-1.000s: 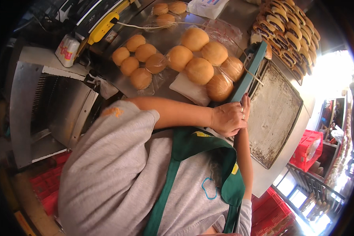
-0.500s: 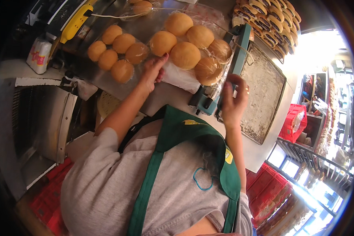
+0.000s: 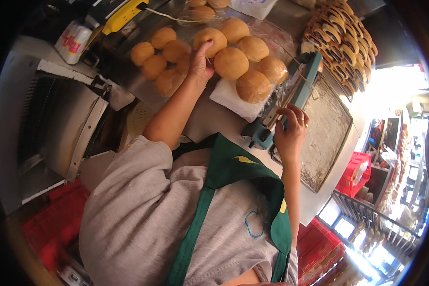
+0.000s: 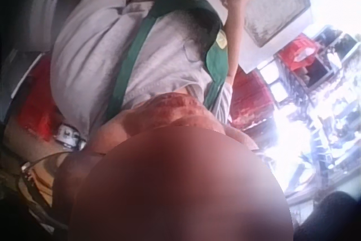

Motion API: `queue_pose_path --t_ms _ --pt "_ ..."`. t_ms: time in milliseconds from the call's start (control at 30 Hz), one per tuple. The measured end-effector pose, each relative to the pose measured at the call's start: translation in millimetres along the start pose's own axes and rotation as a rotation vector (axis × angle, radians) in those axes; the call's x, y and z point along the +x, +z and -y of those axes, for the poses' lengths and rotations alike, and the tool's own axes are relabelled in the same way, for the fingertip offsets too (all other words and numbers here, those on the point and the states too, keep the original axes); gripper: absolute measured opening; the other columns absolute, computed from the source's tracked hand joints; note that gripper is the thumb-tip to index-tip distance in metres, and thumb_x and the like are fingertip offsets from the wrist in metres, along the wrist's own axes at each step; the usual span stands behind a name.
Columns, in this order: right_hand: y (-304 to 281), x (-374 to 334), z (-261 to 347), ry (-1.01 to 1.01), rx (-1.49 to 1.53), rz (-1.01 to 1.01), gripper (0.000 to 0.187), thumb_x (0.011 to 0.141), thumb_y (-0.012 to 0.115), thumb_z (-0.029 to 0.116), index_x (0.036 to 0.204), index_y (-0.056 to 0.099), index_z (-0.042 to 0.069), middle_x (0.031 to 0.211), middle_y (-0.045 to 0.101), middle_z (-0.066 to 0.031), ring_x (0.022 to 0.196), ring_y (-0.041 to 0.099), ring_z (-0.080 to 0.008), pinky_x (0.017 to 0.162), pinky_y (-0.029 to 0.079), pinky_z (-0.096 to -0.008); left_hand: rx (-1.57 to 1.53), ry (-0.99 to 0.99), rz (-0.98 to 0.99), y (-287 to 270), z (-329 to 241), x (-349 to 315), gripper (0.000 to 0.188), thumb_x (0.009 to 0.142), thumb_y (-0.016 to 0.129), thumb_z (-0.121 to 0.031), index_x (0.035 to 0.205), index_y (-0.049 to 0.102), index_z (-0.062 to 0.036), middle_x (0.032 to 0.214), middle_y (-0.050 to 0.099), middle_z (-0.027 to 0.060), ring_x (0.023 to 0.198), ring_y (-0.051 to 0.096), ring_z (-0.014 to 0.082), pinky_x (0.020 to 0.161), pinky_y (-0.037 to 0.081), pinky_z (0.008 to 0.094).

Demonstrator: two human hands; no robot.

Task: The person places round buns into clear plastic bags, seals them with a handheld heat sealer, and stacks the sealed packs in red crates. The person also retrieves a tray of buns from a rack and continues packaging.

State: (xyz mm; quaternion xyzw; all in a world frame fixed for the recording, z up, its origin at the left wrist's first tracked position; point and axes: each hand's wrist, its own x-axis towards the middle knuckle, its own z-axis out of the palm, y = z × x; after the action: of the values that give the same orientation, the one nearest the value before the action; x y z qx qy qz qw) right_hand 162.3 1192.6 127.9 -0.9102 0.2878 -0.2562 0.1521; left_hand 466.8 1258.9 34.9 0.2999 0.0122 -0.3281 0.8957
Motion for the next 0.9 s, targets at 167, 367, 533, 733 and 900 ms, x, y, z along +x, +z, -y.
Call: queue_pose_path --t_ms 167,367,533,733,900 --pt "1.3 -1.0 0.5 0.019 0.008 -0.020 0.027 0.070 0.064 0.000 0.095 0.067 0.010 0.115 0.061 -0.0138 0.115 0.051 -0.0373 0.099 0.040 -0.0482 0.038 0.202 -0.205 -27.7 -83.3 -3.8 0.046 0.078 0.076 -0.024 0.118 0.060 -0.0075 0.112 0.064 0.0082 0.103 0.063 0.0262 0.089 0.055 0.0443" --pt "1.3 -1.4 1.0 0.017 0.012 -0.021 0.025 0.070 0.066 0.002 0.094 0.067 0.010 0.114 0.062 -0.0136 0.115 0.051 -0.0368 0.098 0.040 -0.0478 0.981 0.550 -0.448 -117.0 -164.7 21.5 0.062 0.078 0.077 -0.033 0.128 0.054 -0.0051 0.121 0.062 0.0141 0.112 0.059 0.0308 0.094 0.050 0.0439" --pt "2.4 0.2 0.6 0.007 -0.004 -0.017 0.023 0.071 0.066 0.002 0.093 0.068 0.010 0.113 0.062 -0.0127 0.114 0.052 -0.0357 0.098 0.040 -0.0471 1.822 0.964 -0.532 -103.8 -157.2 15.7 0.072 0.076 0.078 -0.031 0.136 0.046 -0.0078 0.124 0.059 0.0201 0.121 0.051 0.0377 0.102 0.041 0.0448" --pt "1.5 -0.4 0.1 0.009 0.011 -0.012 0.023 0.071 0.065 0.003 0.093 0.068 0.010 0.113 0.063 -0.0129 0.114 0.052 -0.0357 0.098 0.040 -0.0472 1.812 0.785 0.253 -10.5 -95.7 7.3 0.047 0.081 0.074 -0.034 0.123 0.062 -0.0158 0.134 0.056 0.0127 0.127 0.049 0.0337 0.103 0.038 0.0503" --pt "0.7 -1.0 -0.7 0.021 0.044 -0.021 0.024 0.071 0.064 0.002 0.093 0.068 0.010 0.114 0.062 -0.0134 0.115 0.052 -0.0366 0.098 0.041 -0.0474 2.482 0.547 0.345 17.7 -55.8 3.2 0.048 0.087 0.060 -0.054 0.120 0.066 -0.0185 0.137 0.054 0.0092 0.138 0.038 0.0331 0.102 0.028 0.0682"
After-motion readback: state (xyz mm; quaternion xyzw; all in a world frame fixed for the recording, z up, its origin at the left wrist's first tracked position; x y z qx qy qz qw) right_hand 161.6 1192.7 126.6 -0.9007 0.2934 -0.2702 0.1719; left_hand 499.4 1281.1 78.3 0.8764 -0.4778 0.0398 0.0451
